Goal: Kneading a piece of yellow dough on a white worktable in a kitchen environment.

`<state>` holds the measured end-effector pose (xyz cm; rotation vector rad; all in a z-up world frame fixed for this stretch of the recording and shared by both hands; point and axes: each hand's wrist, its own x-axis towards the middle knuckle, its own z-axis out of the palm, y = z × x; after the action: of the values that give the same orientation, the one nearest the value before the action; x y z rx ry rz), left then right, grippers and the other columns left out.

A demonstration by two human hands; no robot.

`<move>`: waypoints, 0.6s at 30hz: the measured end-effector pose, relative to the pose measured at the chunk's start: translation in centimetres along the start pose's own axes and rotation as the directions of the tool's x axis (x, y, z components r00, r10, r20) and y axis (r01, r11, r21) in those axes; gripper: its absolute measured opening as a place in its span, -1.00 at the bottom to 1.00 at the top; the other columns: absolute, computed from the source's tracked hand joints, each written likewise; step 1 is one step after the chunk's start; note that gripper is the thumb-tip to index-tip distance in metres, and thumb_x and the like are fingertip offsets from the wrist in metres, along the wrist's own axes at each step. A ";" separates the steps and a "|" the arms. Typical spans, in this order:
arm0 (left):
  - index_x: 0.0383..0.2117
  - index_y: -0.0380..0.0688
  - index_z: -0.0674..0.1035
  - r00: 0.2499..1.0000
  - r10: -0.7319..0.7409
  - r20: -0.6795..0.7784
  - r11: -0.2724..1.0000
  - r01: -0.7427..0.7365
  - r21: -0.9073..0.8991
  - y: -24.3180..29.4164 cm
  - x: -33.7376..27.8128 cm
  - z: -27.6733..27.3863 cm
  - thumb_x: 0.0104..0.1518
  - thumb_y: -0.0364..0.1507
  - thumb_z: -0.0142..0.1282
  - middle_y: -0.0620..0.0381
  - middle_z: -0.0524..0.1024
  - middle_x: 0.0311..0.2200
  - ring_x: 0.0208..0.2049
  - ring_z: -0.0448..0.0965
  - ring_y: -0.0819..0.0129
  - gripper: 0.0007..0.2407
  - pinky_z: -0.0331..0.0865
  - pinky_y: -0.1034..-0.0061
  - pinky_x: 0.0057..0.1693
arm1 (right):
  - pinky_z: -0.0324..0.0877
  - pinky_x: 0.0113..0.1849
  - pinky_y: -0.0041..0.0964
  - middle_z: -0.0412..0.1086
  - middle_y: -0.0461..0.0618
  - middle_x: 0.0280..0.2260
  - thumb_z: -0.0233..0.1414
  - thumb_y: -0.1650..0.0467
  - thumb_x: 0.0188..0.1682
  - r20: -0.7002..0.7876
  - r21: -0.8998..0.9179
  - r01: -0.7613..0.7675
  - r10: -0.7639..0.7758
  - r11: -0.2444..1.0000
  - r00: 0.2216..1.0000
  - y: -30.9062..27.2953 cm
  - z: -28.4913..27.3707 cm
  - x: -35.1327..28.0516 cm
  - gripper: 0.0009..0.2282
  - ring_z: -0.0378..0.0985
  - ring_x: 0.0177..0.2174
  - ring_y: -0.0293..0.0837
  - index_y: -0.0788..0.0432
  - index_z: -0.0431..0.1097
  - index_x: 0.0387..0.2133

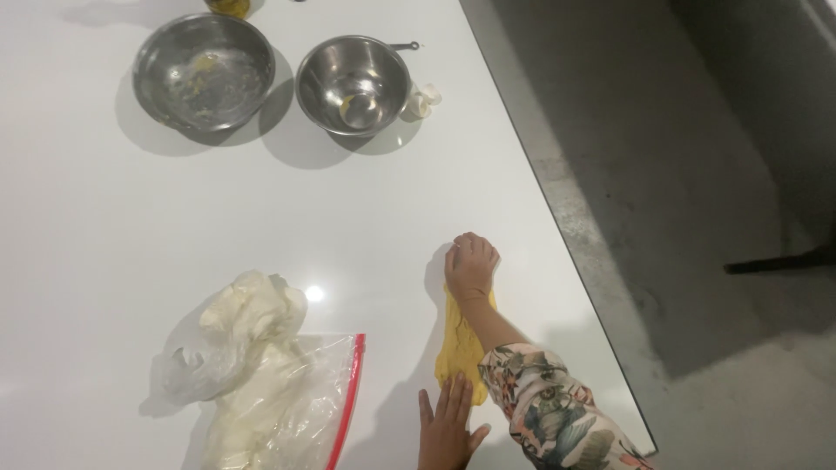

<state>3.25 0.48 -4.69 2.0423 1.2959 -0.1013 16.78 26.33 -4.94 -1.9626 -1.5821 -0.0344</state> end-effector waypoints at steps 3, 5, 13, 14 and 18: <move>0.38 -0.15 0.09 0.999 -0.003 -0.046 0.999 0.005 0.034 -0.2 0.3 0.9 0.22 0.01 0.07 0.04 -0.09 0.44 0.44 -0.17 0.09 -0.28 -0.37 -0.40 0.31 | 0.13 0.08 0.07 0.37 0.02 -0.07 0.06 0.39 -0.03 0.018 0.026 0.040 -0.040 0.999 0.999 0.9 1.3 2.1 -0.83 0.33 0.01 0.03 0.15 0.40 -0.19; 0.39 -0.16 0.11 0.998 -0.012 -0.057 0.998 0.016 0.058 0.6 0.3 0.5 0.25 -0.03 0.05 0.03 -0.07 0.44 0.44 -0.15 0.08 -0.31 -0.34 -0.42 0.30 | 0.13 0.09 0.08 0.36 0.05 -0.06 0.07 0.39 -0.02 0.033 0.040 0.051 -0.053 0.998 0.998 1.7 1.3 2.4 -0.82 0.33 0.01 0.03 0.17 0.40 -0.18; 0.13 -0.25 0.52 0.984 0.038 0.175 0.886 0.048 -0.462 -6.0 0.0 -10.1 0.35 -0.21 -0.02 -0.10 0.36 0.24 0.31 0.28 0.11 -0.61 0.18 0.01 0.33 | -0.07 0.22 0.22 0.14 0.25 0.21 0.00 0.16 0.03 0.172 0.205 0.046 -0.082 0.978 0.982 3.6 4.7 1.9 -0.54 0.05 0.23 0.24 0.18 0.30 0.10; 0.11 -0.23 0.55 1.000 0.020 0.021 0.720 0.000 -0.694 -7.5 -1.4 -12.0 0.32 -0.24 -0.03 0.00 0.48 0.17 0.24 0.40 0.24 -0.63 0.22 0.23 0.33 | -0.15 0.22 0.26 0.00 0.30 0.28 -0.07 0.10 0.06 0.300 0.179 0.044 -0.097 0.983 0.949 4.4 5.7 0.2 -0.47 -0.07 0.27 0.29 0.18 0.21 0.19; 0.09 -0.21 0.58 0.980 -0.008 -0.199 0.528 -0.165 -0.833 -7.9 -10.3 -31.9 0.30 -0.28 -0.04 0.08 0.60 0.10 0.17 0.52 0.36 -0.65 0.28 0.44 0.32 | -0.23 0.25 0.25 -0.25 0.38 0.38 -0.21 0.01 0.10 0.633 -0.048 0.172 -0.103 0.984 0.767 3.9 3.4 -6.7 -0.34 -0.23 0.33 0.35 0.14 -0.05 0.36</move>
<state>-17.61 13.56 19.39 1.2338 1.0250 0.6703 17.17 21.61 -11.96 -2.0491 -2.1843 0.5534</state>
